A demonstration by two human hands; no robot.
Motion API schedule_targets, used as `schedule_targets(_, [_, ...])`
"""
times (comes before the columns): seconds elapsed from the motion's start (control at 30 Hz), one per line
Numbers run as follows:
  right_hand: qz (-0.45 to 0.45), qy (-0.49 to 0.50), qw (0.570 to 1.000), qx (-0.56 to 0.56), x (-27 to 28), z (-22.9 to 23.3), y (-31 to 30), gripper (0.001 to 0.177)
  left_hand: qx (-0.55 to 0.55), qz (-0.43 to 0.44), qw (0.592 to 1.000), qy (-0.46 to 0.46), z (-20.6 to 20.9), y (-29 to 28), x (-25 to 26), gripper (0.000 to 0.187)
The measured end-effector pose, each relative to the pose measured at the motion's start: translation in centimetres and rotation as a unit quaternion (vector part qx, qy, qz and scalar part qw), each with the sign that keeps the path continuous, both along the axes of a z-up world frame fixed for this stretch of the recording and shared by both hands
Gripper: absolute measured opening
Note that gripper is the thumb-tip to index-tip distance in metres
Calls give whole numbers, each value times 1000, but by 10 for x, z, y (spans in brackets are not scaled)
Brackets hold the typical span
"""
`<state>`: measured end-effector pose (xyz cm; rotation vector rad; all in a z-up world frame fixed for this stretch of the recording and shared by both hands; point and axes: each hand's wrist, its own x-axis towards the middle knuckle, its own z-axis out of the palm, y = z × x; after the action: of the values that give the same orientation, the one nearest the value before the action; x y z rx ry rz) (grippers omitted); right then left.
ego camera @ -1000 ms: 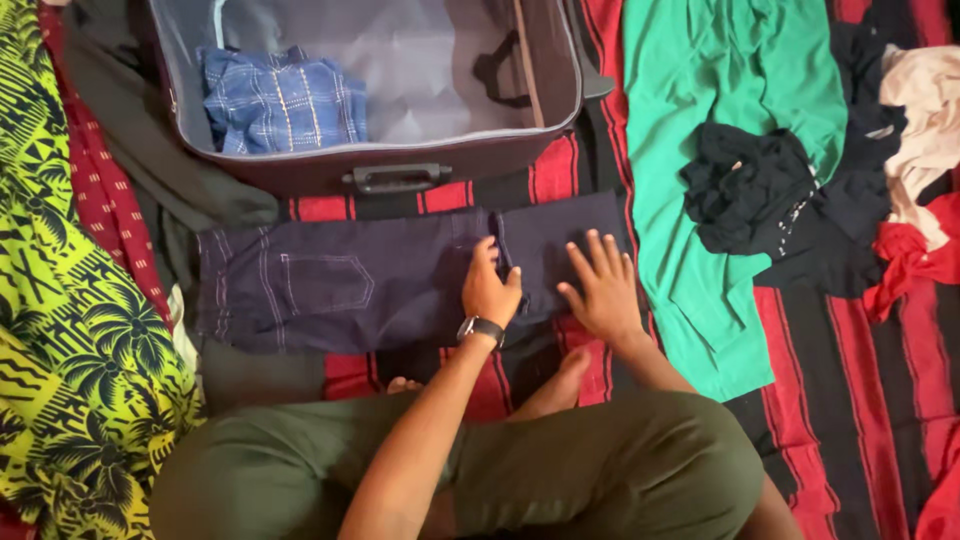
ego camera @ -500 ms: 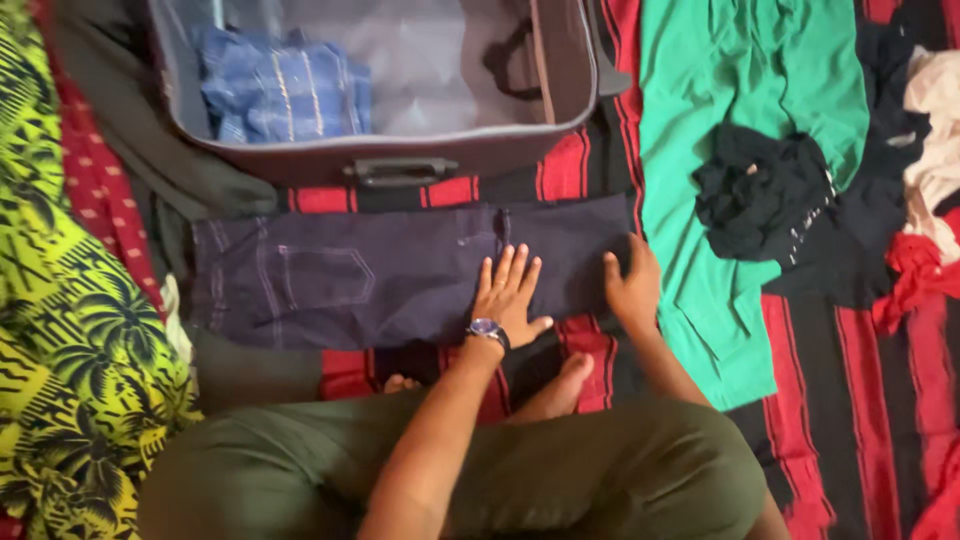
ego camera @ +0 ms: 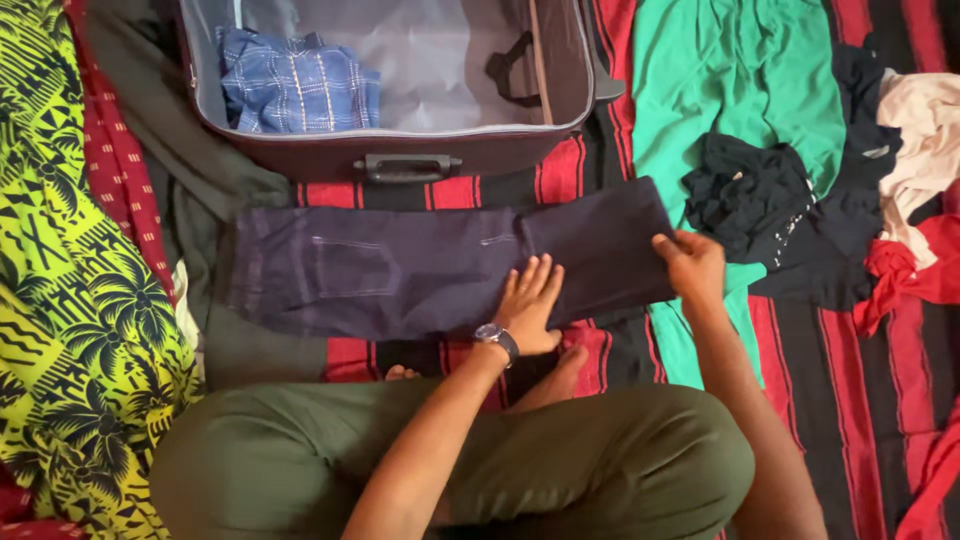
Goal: The person unzips a suitcase and folds a blue plaid shirt and dark pants and places them inside.
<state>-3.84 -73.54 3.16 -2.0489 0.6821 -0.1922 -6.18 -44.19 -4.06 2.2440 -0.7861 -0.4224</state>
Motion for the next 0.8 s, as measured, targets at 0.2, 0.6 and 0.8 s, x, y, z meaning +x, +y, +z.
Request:
schedule_targets(0.2, [41,-43,982,-181,-2,80,49,36,-327,68,833,441,-11,-25,-10,103])
schedule_targets(0.6, [268,56,958,82,-4,80,114,41,-372,432,700,429,-38,60,58,84])
schedule_targets(0.8, [436,-60,876,-198,-22,53,146,58,-208,470,858,-14,36,85,47,69])
